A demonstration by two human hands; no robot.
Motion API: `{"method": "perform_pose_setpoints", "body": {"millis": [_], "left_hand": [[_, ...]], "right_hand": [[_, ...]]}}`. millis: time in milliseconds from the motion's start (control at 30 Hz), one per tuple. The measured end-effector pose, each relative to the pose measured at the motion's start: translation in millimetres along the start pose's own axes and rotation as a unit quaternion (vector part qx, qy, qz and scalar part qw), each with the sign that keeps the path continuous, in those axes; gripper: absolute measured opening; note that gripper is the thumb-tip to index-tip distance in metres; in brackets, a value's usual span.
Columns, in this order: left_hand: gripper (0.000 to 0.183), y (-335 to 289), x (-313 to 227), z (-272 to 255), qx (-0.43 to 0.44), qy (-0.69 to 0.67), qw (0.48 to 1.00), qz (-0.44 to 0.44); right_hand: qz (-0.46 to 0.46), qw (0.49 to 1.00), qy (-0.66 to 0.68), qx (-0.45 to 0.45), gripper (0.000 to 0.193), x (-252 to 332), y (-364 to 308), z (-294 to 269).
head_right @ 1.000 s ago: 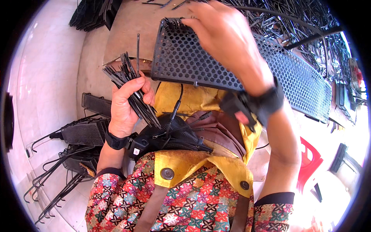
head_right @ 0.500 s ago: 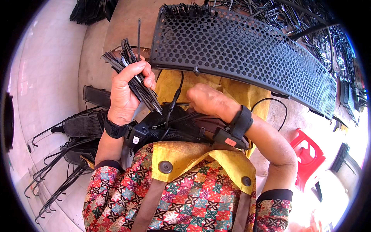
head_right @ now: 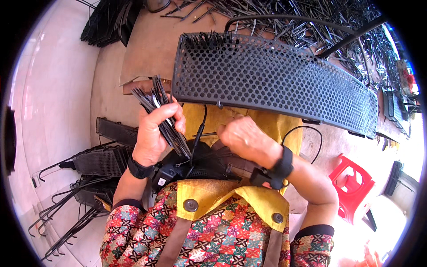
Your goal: The person picks up small metal rods and inserts them into individual holes on a perforated metal grate, repeating the process with multiple rods.
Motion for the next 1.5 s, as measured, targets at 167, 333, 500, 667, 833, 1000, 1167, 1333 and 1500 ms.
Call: {"method": "perform_pose_setpoints", "body": {"millis": [167, 333, 500, 667, 833, 1000, 1167, 1333, 1500], "left_hand": [[0.017, -9, 6, 16, 0.013, 0.019, 0.999, -0.024], [0.016, -10, 14, 26, 0.041, 0.023, 0.998, -0.043], [0.017, -9, 17, 35, 0.029, 0.012, 0.998, -0.057], [0.017, -9, 20, 34, 0.012, 0.009, 0.998, -0.059], [0.016, -8, 20, 35, 0.024, 0.005, 0.998, -0.056], [0.016, -8, 22, 32, 0.023, -0.003, 0.998, -0.057], [0.015, -7, 22, 33, 0.022, -0.007, 0.998, -0.059], [0.015, -8, 21, 35, 0.023, -0.005, 0.998, -0.061], [0.014, -6, 21, 36, 0.026, -0.008, 0.998, -0.048]], "right_hand": [[0.011, 0.989, 0.075, -0.125, 0.014, 0, -24, -85], [0.142, 0.934, 0.201, -0.258, 0.012, -26, -30, -148], [0.134, 0.897, 0.162, -0.39, 0.008, -46, -1, -175], [0.097, 0.899, 0.141, -0.404, 0.008, -57, 32, -170], [0.058, 0.922, 0.081, -0.373, 0.008, -49, 53, -167], [-0.005, 0.951, 0.003, -0.308, 0.009, -31, 83, -168], [-0.052, 0.961, -0.043, -0.269, 0.015, -17, 106, -156], [-0.06, 0.961, -0.03, -0.269, 0.013, -25, 96, -142], [0.098, 0.928, 0.187, -0.307, 0.024, -39, 65, -152]]}}
Point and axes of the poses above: each hand's wrist, its own y-axis towards the middle knuckle, its own z-axis out of the palm, x = y × z, the point moved 8 cm from there along y, towards the middle knuckle, and after that the axes turned 15 degrees about z, right-handed, at the moved point
